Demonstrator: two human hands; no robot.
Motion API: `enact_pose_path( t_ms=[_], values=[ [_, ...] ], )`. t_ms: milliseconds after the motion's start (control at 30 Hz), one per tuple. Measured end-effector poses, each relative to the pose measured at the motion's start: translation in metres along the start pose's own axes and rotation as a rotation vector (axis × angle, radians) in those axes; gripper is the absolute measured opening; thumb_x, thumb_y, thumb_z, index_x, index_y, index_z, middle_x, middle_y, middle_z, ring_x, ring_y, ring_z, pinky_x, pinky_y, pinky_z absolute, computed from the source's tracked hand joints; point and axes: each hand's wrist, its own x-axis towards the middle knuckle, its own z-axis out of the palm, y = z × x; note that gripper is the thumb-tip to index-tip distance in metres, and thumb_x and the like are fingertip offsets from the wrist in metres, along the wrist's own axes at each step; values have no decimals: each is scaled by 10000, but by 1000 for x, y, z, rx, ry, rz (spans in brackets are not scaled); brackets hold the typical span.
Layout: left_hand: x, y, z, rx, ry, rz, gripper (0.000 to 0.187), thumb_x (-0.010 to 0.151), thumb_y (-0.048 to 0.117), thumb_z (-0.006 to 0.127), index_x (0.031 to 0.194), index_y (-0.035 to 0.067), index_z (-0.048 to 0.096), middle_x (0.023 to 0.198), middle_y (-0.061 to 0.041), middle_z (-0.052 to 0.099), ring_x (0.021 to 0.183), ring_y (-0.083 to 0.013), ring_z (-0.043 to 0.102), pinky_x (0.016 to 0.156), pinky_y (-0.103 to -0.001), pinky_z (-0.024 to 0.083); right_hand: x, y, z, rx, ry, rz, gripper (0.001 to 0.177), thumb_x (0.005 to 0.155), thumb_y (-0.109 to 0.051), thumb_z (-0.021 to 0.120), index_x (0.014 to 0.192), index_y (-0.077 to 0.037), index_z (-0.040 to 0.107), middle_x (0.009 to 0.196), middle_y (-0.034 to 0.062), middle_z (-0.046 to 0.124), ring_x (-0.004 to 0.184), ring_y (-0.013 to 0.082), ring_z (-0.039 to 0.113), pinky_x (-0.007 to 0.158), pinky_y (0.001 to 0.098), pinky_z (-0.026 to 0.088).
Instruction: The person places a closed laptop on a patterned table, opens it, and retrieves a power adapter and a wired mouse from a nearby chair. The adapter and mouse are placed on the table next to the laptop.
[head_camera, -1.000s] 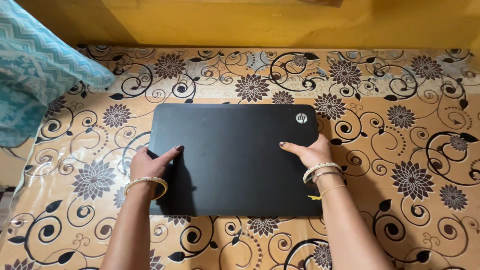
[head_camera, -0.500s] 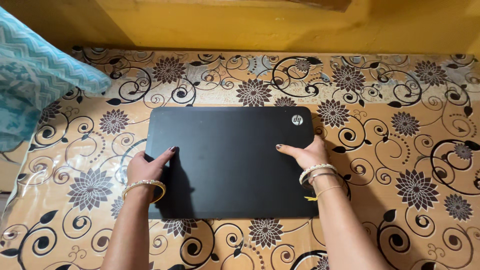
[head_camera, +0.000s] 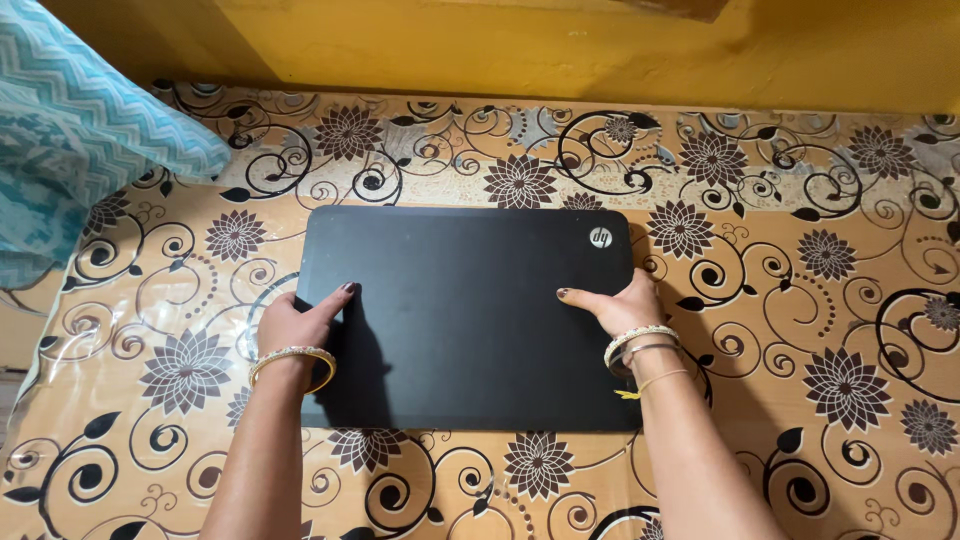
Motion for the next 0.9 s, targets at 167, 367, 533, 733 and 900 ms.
enact_pose_path(
  t_ms=[167, 367, 533, 733, 900],
  values=[
    [-4, 5, 0, -7, 21, -9, 690, 688, 541, 875, 994, -62, 736, 888, -207, 760, 772, -295, 738, 733, -393, 563, 5, 5, 4, -40, 71, 27, 763, 544, -281, 996, 1172, 3, 668, 1211, 205, 604, 1018, 308, 692, 890, 390, 588],
    [-6, 5, 1, -40, 55, 2, 690, 693, 516, 898, 990, -79, 711, 869, -197, 752, 743, -283, 738, 703, -382, 569, 4, 2, 2, -28, 39, 47, 741, 522, -326, 974, 1141, -19, 705, 1190, 177, 665, 1019, 291, 721, 912, 398, 599],
    [-6, 4, 4, -77, 61, 13, 687, 679, 500, 881, 1048, -54, 708, 901, -182, 759, 753, -274, 739, 713, -384, 571, 5, 1, -5, -163, 2, 21, 614, 534, -407, 943, 1031, -82, 785, 1039, 126, 774, 996, 264, 743, 937, 358, 576],
    [-5, 3, 7, 6, 93, 21, 829, 666, 537, 906, 1166, -76, 658, 1023, -214, 730, 886, -314, 726, 809, -407, 565, 15, 8, 1, -329, -26, 7, 831, 535, -496, 954, 1189, -44, 711, 1198, 179, 691, 1189, 323, 625, 1074, 394, 487],
    [-11, 12, 10, 215, 186, 71, 938, 659, 596, 913, 1304, -13, 610, 1265, -276, 595, 1226, -407, 537, 1023, -480, 445, 3, 1, 7, -453, 32, 61, 1329, 579, -552, 1007, 1533, -2, 263, 1525, 259, 282, 1455, 406, 236, 1187, 587, 232]
  ],
)
